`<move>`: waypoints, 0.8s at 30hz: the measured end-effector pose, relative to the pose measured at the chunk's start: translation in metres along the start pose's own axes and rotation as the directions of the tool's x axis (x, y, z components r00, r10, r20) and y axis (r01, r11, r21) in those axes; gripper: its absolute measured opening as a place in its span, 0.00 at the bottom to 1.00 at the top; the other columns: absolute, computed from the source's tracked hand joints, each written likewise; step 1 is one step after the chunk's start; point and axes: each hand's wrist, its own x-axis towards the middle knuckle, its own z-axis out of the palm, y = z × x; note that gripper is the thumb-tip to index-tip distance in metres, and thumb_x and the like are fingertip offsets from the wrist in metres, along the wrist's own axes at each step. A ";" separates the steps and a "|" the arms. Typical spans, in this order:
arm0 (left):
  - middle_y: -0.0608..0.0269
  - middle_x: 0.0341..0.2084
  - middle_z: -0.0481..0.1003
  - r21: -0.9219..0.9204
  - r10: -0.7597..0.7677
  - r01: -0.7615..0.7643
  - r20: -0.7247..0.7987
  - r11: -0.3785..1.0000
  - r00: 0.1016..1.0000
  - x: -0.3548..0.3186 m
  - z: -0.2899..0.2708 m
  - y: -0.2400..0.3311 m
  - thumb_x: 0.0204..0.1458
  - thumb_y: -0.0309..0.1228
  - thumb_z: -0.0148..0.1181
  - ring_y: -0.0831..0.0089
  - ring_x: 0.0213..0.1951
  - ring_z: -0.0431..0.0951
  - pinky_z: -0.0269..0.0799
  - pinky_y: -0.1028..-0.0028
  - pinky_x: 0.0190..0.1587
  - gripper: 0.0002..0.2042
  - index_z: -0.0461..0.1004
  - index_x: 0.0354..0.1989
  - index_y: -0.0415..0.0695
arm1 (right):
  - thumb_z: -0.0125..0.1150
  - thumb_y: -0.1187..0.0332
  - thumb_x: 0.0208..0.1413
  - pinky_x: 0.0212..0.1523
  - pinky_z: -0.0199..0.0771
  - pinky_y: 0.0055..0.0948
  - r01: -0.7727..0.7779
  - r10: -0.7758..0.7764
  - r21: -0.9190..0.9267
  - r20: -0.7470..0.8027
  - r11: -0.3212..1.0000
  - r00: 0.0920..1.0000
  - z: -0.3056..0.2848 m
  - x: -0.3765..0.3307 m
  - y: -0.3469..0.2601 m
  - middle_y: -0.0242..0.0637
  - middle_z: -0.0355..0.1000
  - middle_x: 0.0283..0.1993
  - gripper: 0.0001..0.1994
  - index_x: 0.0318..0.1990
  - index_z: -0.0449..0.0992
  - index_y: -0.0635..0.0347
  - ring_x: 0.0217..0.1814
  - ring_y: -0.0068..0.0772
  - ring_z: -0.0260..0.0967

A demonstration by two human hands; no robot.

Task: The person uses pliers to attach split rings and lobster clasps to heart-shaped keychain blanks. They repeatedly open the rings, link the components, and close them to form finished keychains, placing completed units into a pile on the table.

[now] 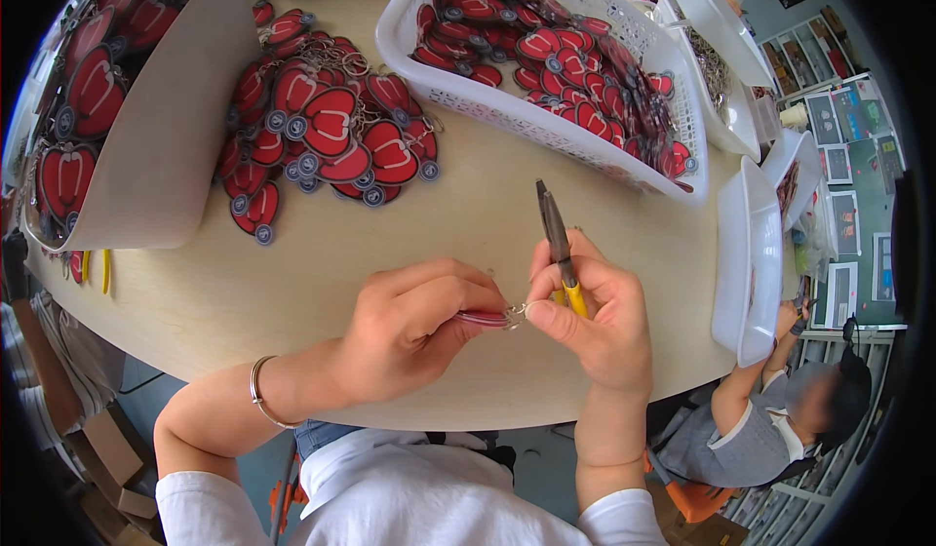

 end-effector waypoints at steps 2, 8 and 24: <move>0.55 0.30 0.77 -0.015 0.005 -0.005 0.007 1.000 1.000 -0.001 0.000 0.000 0.38 0.12 0.63 0.66 0.30 0.79 0.74 0.74 0.29 0.10 0.75 0.30 0.37 | 0.65 0.71 0.50 0.43 0.62 0.24 0.001 -0.001 -0.003 0.001 1.000 1.000 0.001 -0.001 -0.001 0.33 0.65 0.40 0.07 0.28 0.74 0.65 0.39 0.24 0.62; 0.55 0.29 0.77 -0.049 -0.030 0.031 0.025 0.998 0.999 0.001 0.000 0.003 0.39 0.13 0.64 0.68 0.29 0.79 0.73 0.75 0.29 0.10 0.75 0.30 0.37 | 0.66 0.70 0.49 0.42 0.62 0.24 0.018 -0.018 0.003 0.000 1.000 1.000 0.000 -0.002 -0.002 0.34 0.66 0.39 0.08 0.28 0.75 0.65 0.39 0.24 0.62; 0.58 0.30 0.78 -0.174 -0.134 0.142 0.059 0.974 0.989 -0.001 -0.001 0.001 0.42 0.14 0.64 0.71 0.30 0.78 0.74 0.76 0.32 0.08 0.76 0.32 0.36 | 0.67 0.70 0.47 0.44 0.61 0.25 -0.002 -0.001 0.092 0.025 0.996 1.000 0.004 -0.001 -0.001 0.33 0.64 0.38 0.08 0.27 0.75 0.66 0.40 0.25 0.61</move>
